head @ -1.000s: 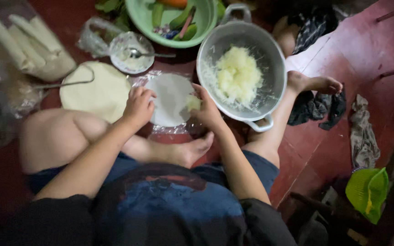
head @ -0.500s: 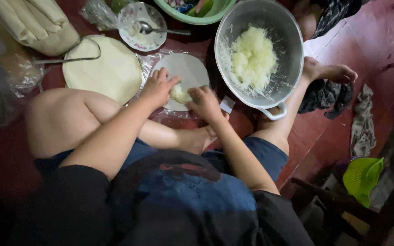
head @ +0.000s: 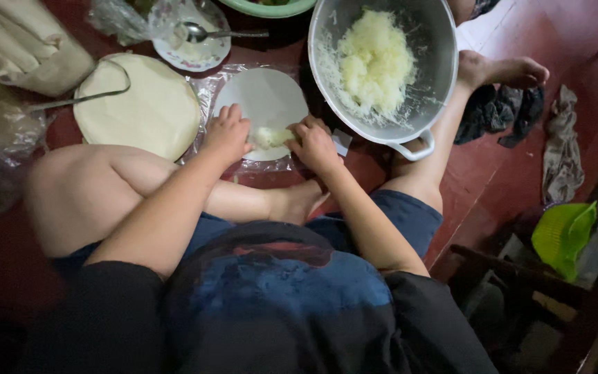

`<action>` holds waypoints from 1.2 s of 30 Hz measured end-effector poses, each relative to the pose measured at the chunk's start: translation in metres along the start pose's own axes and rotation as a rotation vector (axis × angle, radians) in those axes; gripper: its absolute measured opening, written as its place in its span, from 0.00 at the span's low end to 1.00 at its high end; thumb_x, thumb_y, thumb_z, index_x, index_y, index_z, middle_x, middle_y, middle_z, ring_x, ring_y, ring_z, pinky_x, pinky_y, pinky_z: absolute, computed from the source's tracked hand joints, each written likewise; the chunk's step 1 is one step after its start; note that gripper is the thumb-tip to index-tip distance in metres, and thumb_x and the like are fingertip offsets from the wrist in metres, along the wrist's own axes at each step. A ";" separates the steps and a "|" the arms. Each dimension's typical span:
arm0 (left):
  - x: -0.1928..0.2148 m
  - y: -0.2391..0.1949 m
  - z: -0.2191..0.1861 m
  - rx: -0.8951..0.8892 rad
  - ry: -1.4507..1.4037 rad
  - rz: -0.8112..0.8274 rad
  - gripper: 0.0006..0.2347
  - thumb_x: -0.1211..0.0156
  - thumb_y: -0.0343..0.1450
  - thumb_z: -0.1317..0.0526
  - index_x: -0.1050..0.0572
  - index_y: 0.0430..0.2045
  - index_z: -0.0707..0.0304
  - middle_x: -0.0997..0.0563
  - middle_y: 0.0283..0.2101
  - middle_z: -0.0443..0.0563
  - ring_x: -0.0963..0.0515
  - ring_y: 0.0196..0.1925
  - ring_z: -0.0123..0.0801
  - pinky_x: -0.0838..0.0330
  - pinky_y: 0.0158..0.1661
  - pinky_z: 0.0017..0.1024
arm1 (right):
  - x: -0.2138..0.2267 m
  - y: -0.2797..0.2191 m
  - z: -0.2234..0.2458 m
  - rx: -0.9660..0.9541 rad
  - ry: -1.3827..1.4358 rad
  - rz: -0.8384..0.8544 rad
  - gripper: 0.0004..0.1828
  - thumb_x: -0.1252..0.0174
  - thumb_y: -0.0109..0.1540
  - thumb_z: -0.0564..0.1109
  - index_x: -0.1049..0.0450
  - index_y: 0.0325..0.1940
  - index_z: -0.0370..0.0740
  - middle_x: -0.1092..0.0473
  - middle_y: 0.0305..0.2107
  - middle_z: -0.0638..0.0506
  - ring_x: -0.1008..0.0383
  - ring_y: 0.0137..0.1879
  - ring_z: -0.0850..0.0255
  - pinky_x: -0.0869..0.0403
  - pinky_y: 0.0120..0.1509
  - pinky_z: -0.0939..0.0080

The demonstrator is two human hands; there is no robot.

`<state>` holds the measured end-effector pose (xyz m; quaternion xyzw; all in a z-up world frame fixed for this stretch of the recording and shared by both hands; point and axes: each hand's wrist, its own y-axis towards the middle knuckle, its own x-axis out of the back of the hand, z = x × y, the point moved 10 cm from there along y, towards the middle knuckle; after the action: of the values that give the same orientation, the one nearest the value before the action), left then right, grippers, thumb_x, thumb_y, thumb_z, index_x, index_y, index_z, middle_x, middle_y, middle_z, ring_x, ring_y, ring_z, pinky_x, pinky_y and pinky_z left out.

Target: The person sits on the floor and rolls shredded white filling inside thin, round wrappers. They place the filling on the wrapper, fold it into a cylinder, and then place the finished roll into a container. Another person is visible in the background chopping vegetables.

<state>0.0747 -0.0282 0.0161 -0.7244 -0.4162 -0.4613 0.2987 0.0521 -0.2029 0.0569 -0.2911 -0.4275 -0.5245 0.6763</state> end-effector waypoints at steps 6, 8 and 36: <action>0.003 -0.001 -0.008 0.026 -0.038 0.029 0.30 0.22 0.57 0.52 0.28 0.47 0.69 0.32 0.53 0.63 0.31 0.57 0.54 0.30 0.53 0.47 | 0.009 -0.004 -0.002 -0.012 0.170 -0.016 0.30 0.31 0.52 0.45 0.25 0.59 0.41 0.31 0.48 0.40 0.29 0.54 0.40 0.29 0.60 0.48; 0.008 0.003 -0.023 -0.061 -0.108 -0.052 0.28 0.24 0.58 0.55 0.28 0.49 0.68 0.31 0.51 0.63 0.30 0.56 0.54 0.31 0.53 0.46 | 0.005 -0.005 -0.006 -0.015 0.168 -0.028 0.28 0.31 0.52 0.46 0.25 0.57 0.41 0.30 0.48 0.41 0.29 0.54 0.40 0.29 0.59 0.47; -0.014 -0.007 -0.024 -0.125 -0.129 -0.110 0.13 0.33 0.63 0.64 0.28 0.37 0.63 0.26 0.44 0.58 0.26 0.54 0.52 0.28 0.52 0.45 | 0.001 -0.003 -0.008 0.020 0.240 -0.088 0.12 0.37 0.56 0.39 0.22 0.44 0.37 0.26 0.39 0.40 0.25 0.49 0.43 0.26 0.55 0.49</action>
<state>0.0555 -0.0494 0.0137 -0.7458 -0.4443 -0.4544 0.1996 0.0517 -0.2103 0.0537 -0.2005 -0.3608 -0.5805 0.7019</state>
